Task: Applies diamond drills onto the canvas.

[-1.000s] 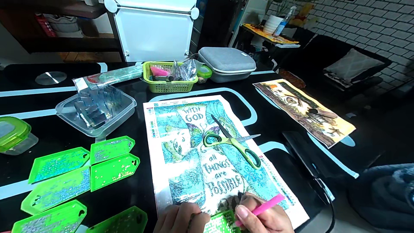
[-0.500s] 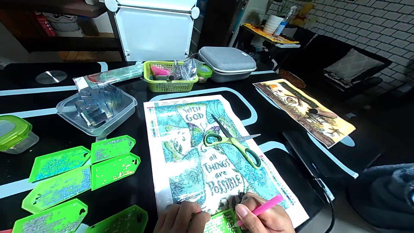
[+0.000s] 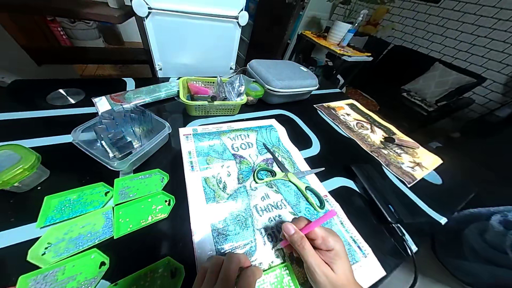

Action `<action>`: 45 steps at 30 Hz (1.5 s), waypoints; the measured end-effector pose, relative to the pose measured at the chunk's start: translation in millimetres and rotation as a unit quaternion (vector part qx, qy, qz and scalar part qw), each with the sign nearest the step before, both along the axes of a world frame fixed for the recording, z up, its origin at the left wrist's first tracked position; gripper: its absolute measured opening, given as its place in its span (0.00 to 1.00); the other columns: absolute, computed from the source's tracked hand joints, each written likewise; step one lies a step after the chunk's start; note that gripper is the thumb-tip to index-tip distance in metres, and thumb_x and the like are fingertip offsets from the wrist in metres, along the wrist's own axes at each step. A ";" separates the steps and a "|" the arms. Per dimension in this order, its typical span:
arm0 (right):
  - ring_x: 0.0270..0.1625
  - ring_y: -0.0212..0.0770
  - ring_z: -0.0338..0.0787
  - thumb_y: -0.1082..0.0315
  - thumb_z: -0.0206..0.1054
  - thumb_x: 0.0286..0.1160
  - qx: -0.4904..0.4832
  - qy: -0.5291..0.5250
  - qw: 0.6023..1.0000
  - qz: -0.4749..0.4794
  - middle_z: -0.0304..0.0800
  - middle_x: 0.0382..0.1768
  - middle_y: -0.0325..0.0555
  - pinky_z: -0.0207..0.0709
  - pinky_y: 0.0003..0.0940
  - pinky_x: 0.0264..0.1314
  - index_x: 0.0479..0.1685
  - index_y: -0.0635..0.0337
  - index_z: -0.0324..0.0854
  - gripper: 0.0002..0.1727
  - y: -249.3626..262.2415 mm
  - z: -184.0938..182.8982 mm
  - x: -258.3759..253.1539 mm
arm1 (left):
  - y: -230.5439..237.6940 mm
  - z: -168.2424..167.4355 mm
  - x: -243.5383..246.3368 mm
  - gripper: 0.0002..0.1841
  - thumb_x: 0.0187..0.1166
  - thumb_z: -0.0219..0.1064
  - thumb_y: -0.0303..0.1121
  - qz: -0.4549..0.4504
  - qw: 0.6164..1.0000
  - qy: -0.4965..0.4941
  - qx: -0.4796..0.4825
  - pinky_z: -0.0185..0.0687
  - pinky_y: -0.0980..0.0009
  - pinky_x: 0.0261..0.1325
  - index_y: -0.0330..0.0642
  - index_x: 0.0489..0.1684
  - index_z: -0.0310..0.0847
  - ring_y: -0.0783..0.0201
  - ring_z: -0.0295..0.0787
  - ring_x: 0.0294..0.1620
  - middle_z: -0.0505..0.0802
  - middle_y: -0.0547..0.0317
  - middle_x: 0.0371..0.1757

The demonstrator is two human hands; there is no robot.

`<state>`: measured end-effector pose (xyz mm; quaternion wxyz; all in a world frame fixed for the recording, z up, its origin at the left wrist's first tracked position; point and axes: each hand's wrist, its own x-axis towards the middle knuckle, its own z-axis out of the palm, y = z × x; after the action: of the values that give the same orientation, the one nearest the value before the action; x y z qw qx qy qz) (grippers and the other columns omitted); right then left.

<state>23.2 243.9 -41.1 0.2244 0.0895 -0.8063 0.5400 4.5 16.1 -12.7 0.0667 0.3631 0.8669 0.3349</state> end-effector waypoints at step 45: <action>0.31 0.26 0.86 0.61 0.58 0.92 0.056 -0.025 0.998 -0.013 0.84 0.25 0.43 0.80 0.19 0.37 0.33 0.62 0.79 0.17 3.5 5.2 44.0 | -0.4 -1.5 0.7 0.25 0.65 0.81 0.49 -0.002 1.000 -0.001 0.002 0.81 0.52 0.59 0.44 0.56 0.93 0.45 0.88 0.55 0.92 0.46 0.57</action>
<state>67.2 247.4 -35.9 0.2055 0.0783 -0.8417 0.4932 5.2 15.6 -14.2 0.0673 0.3651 0.8653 0.3368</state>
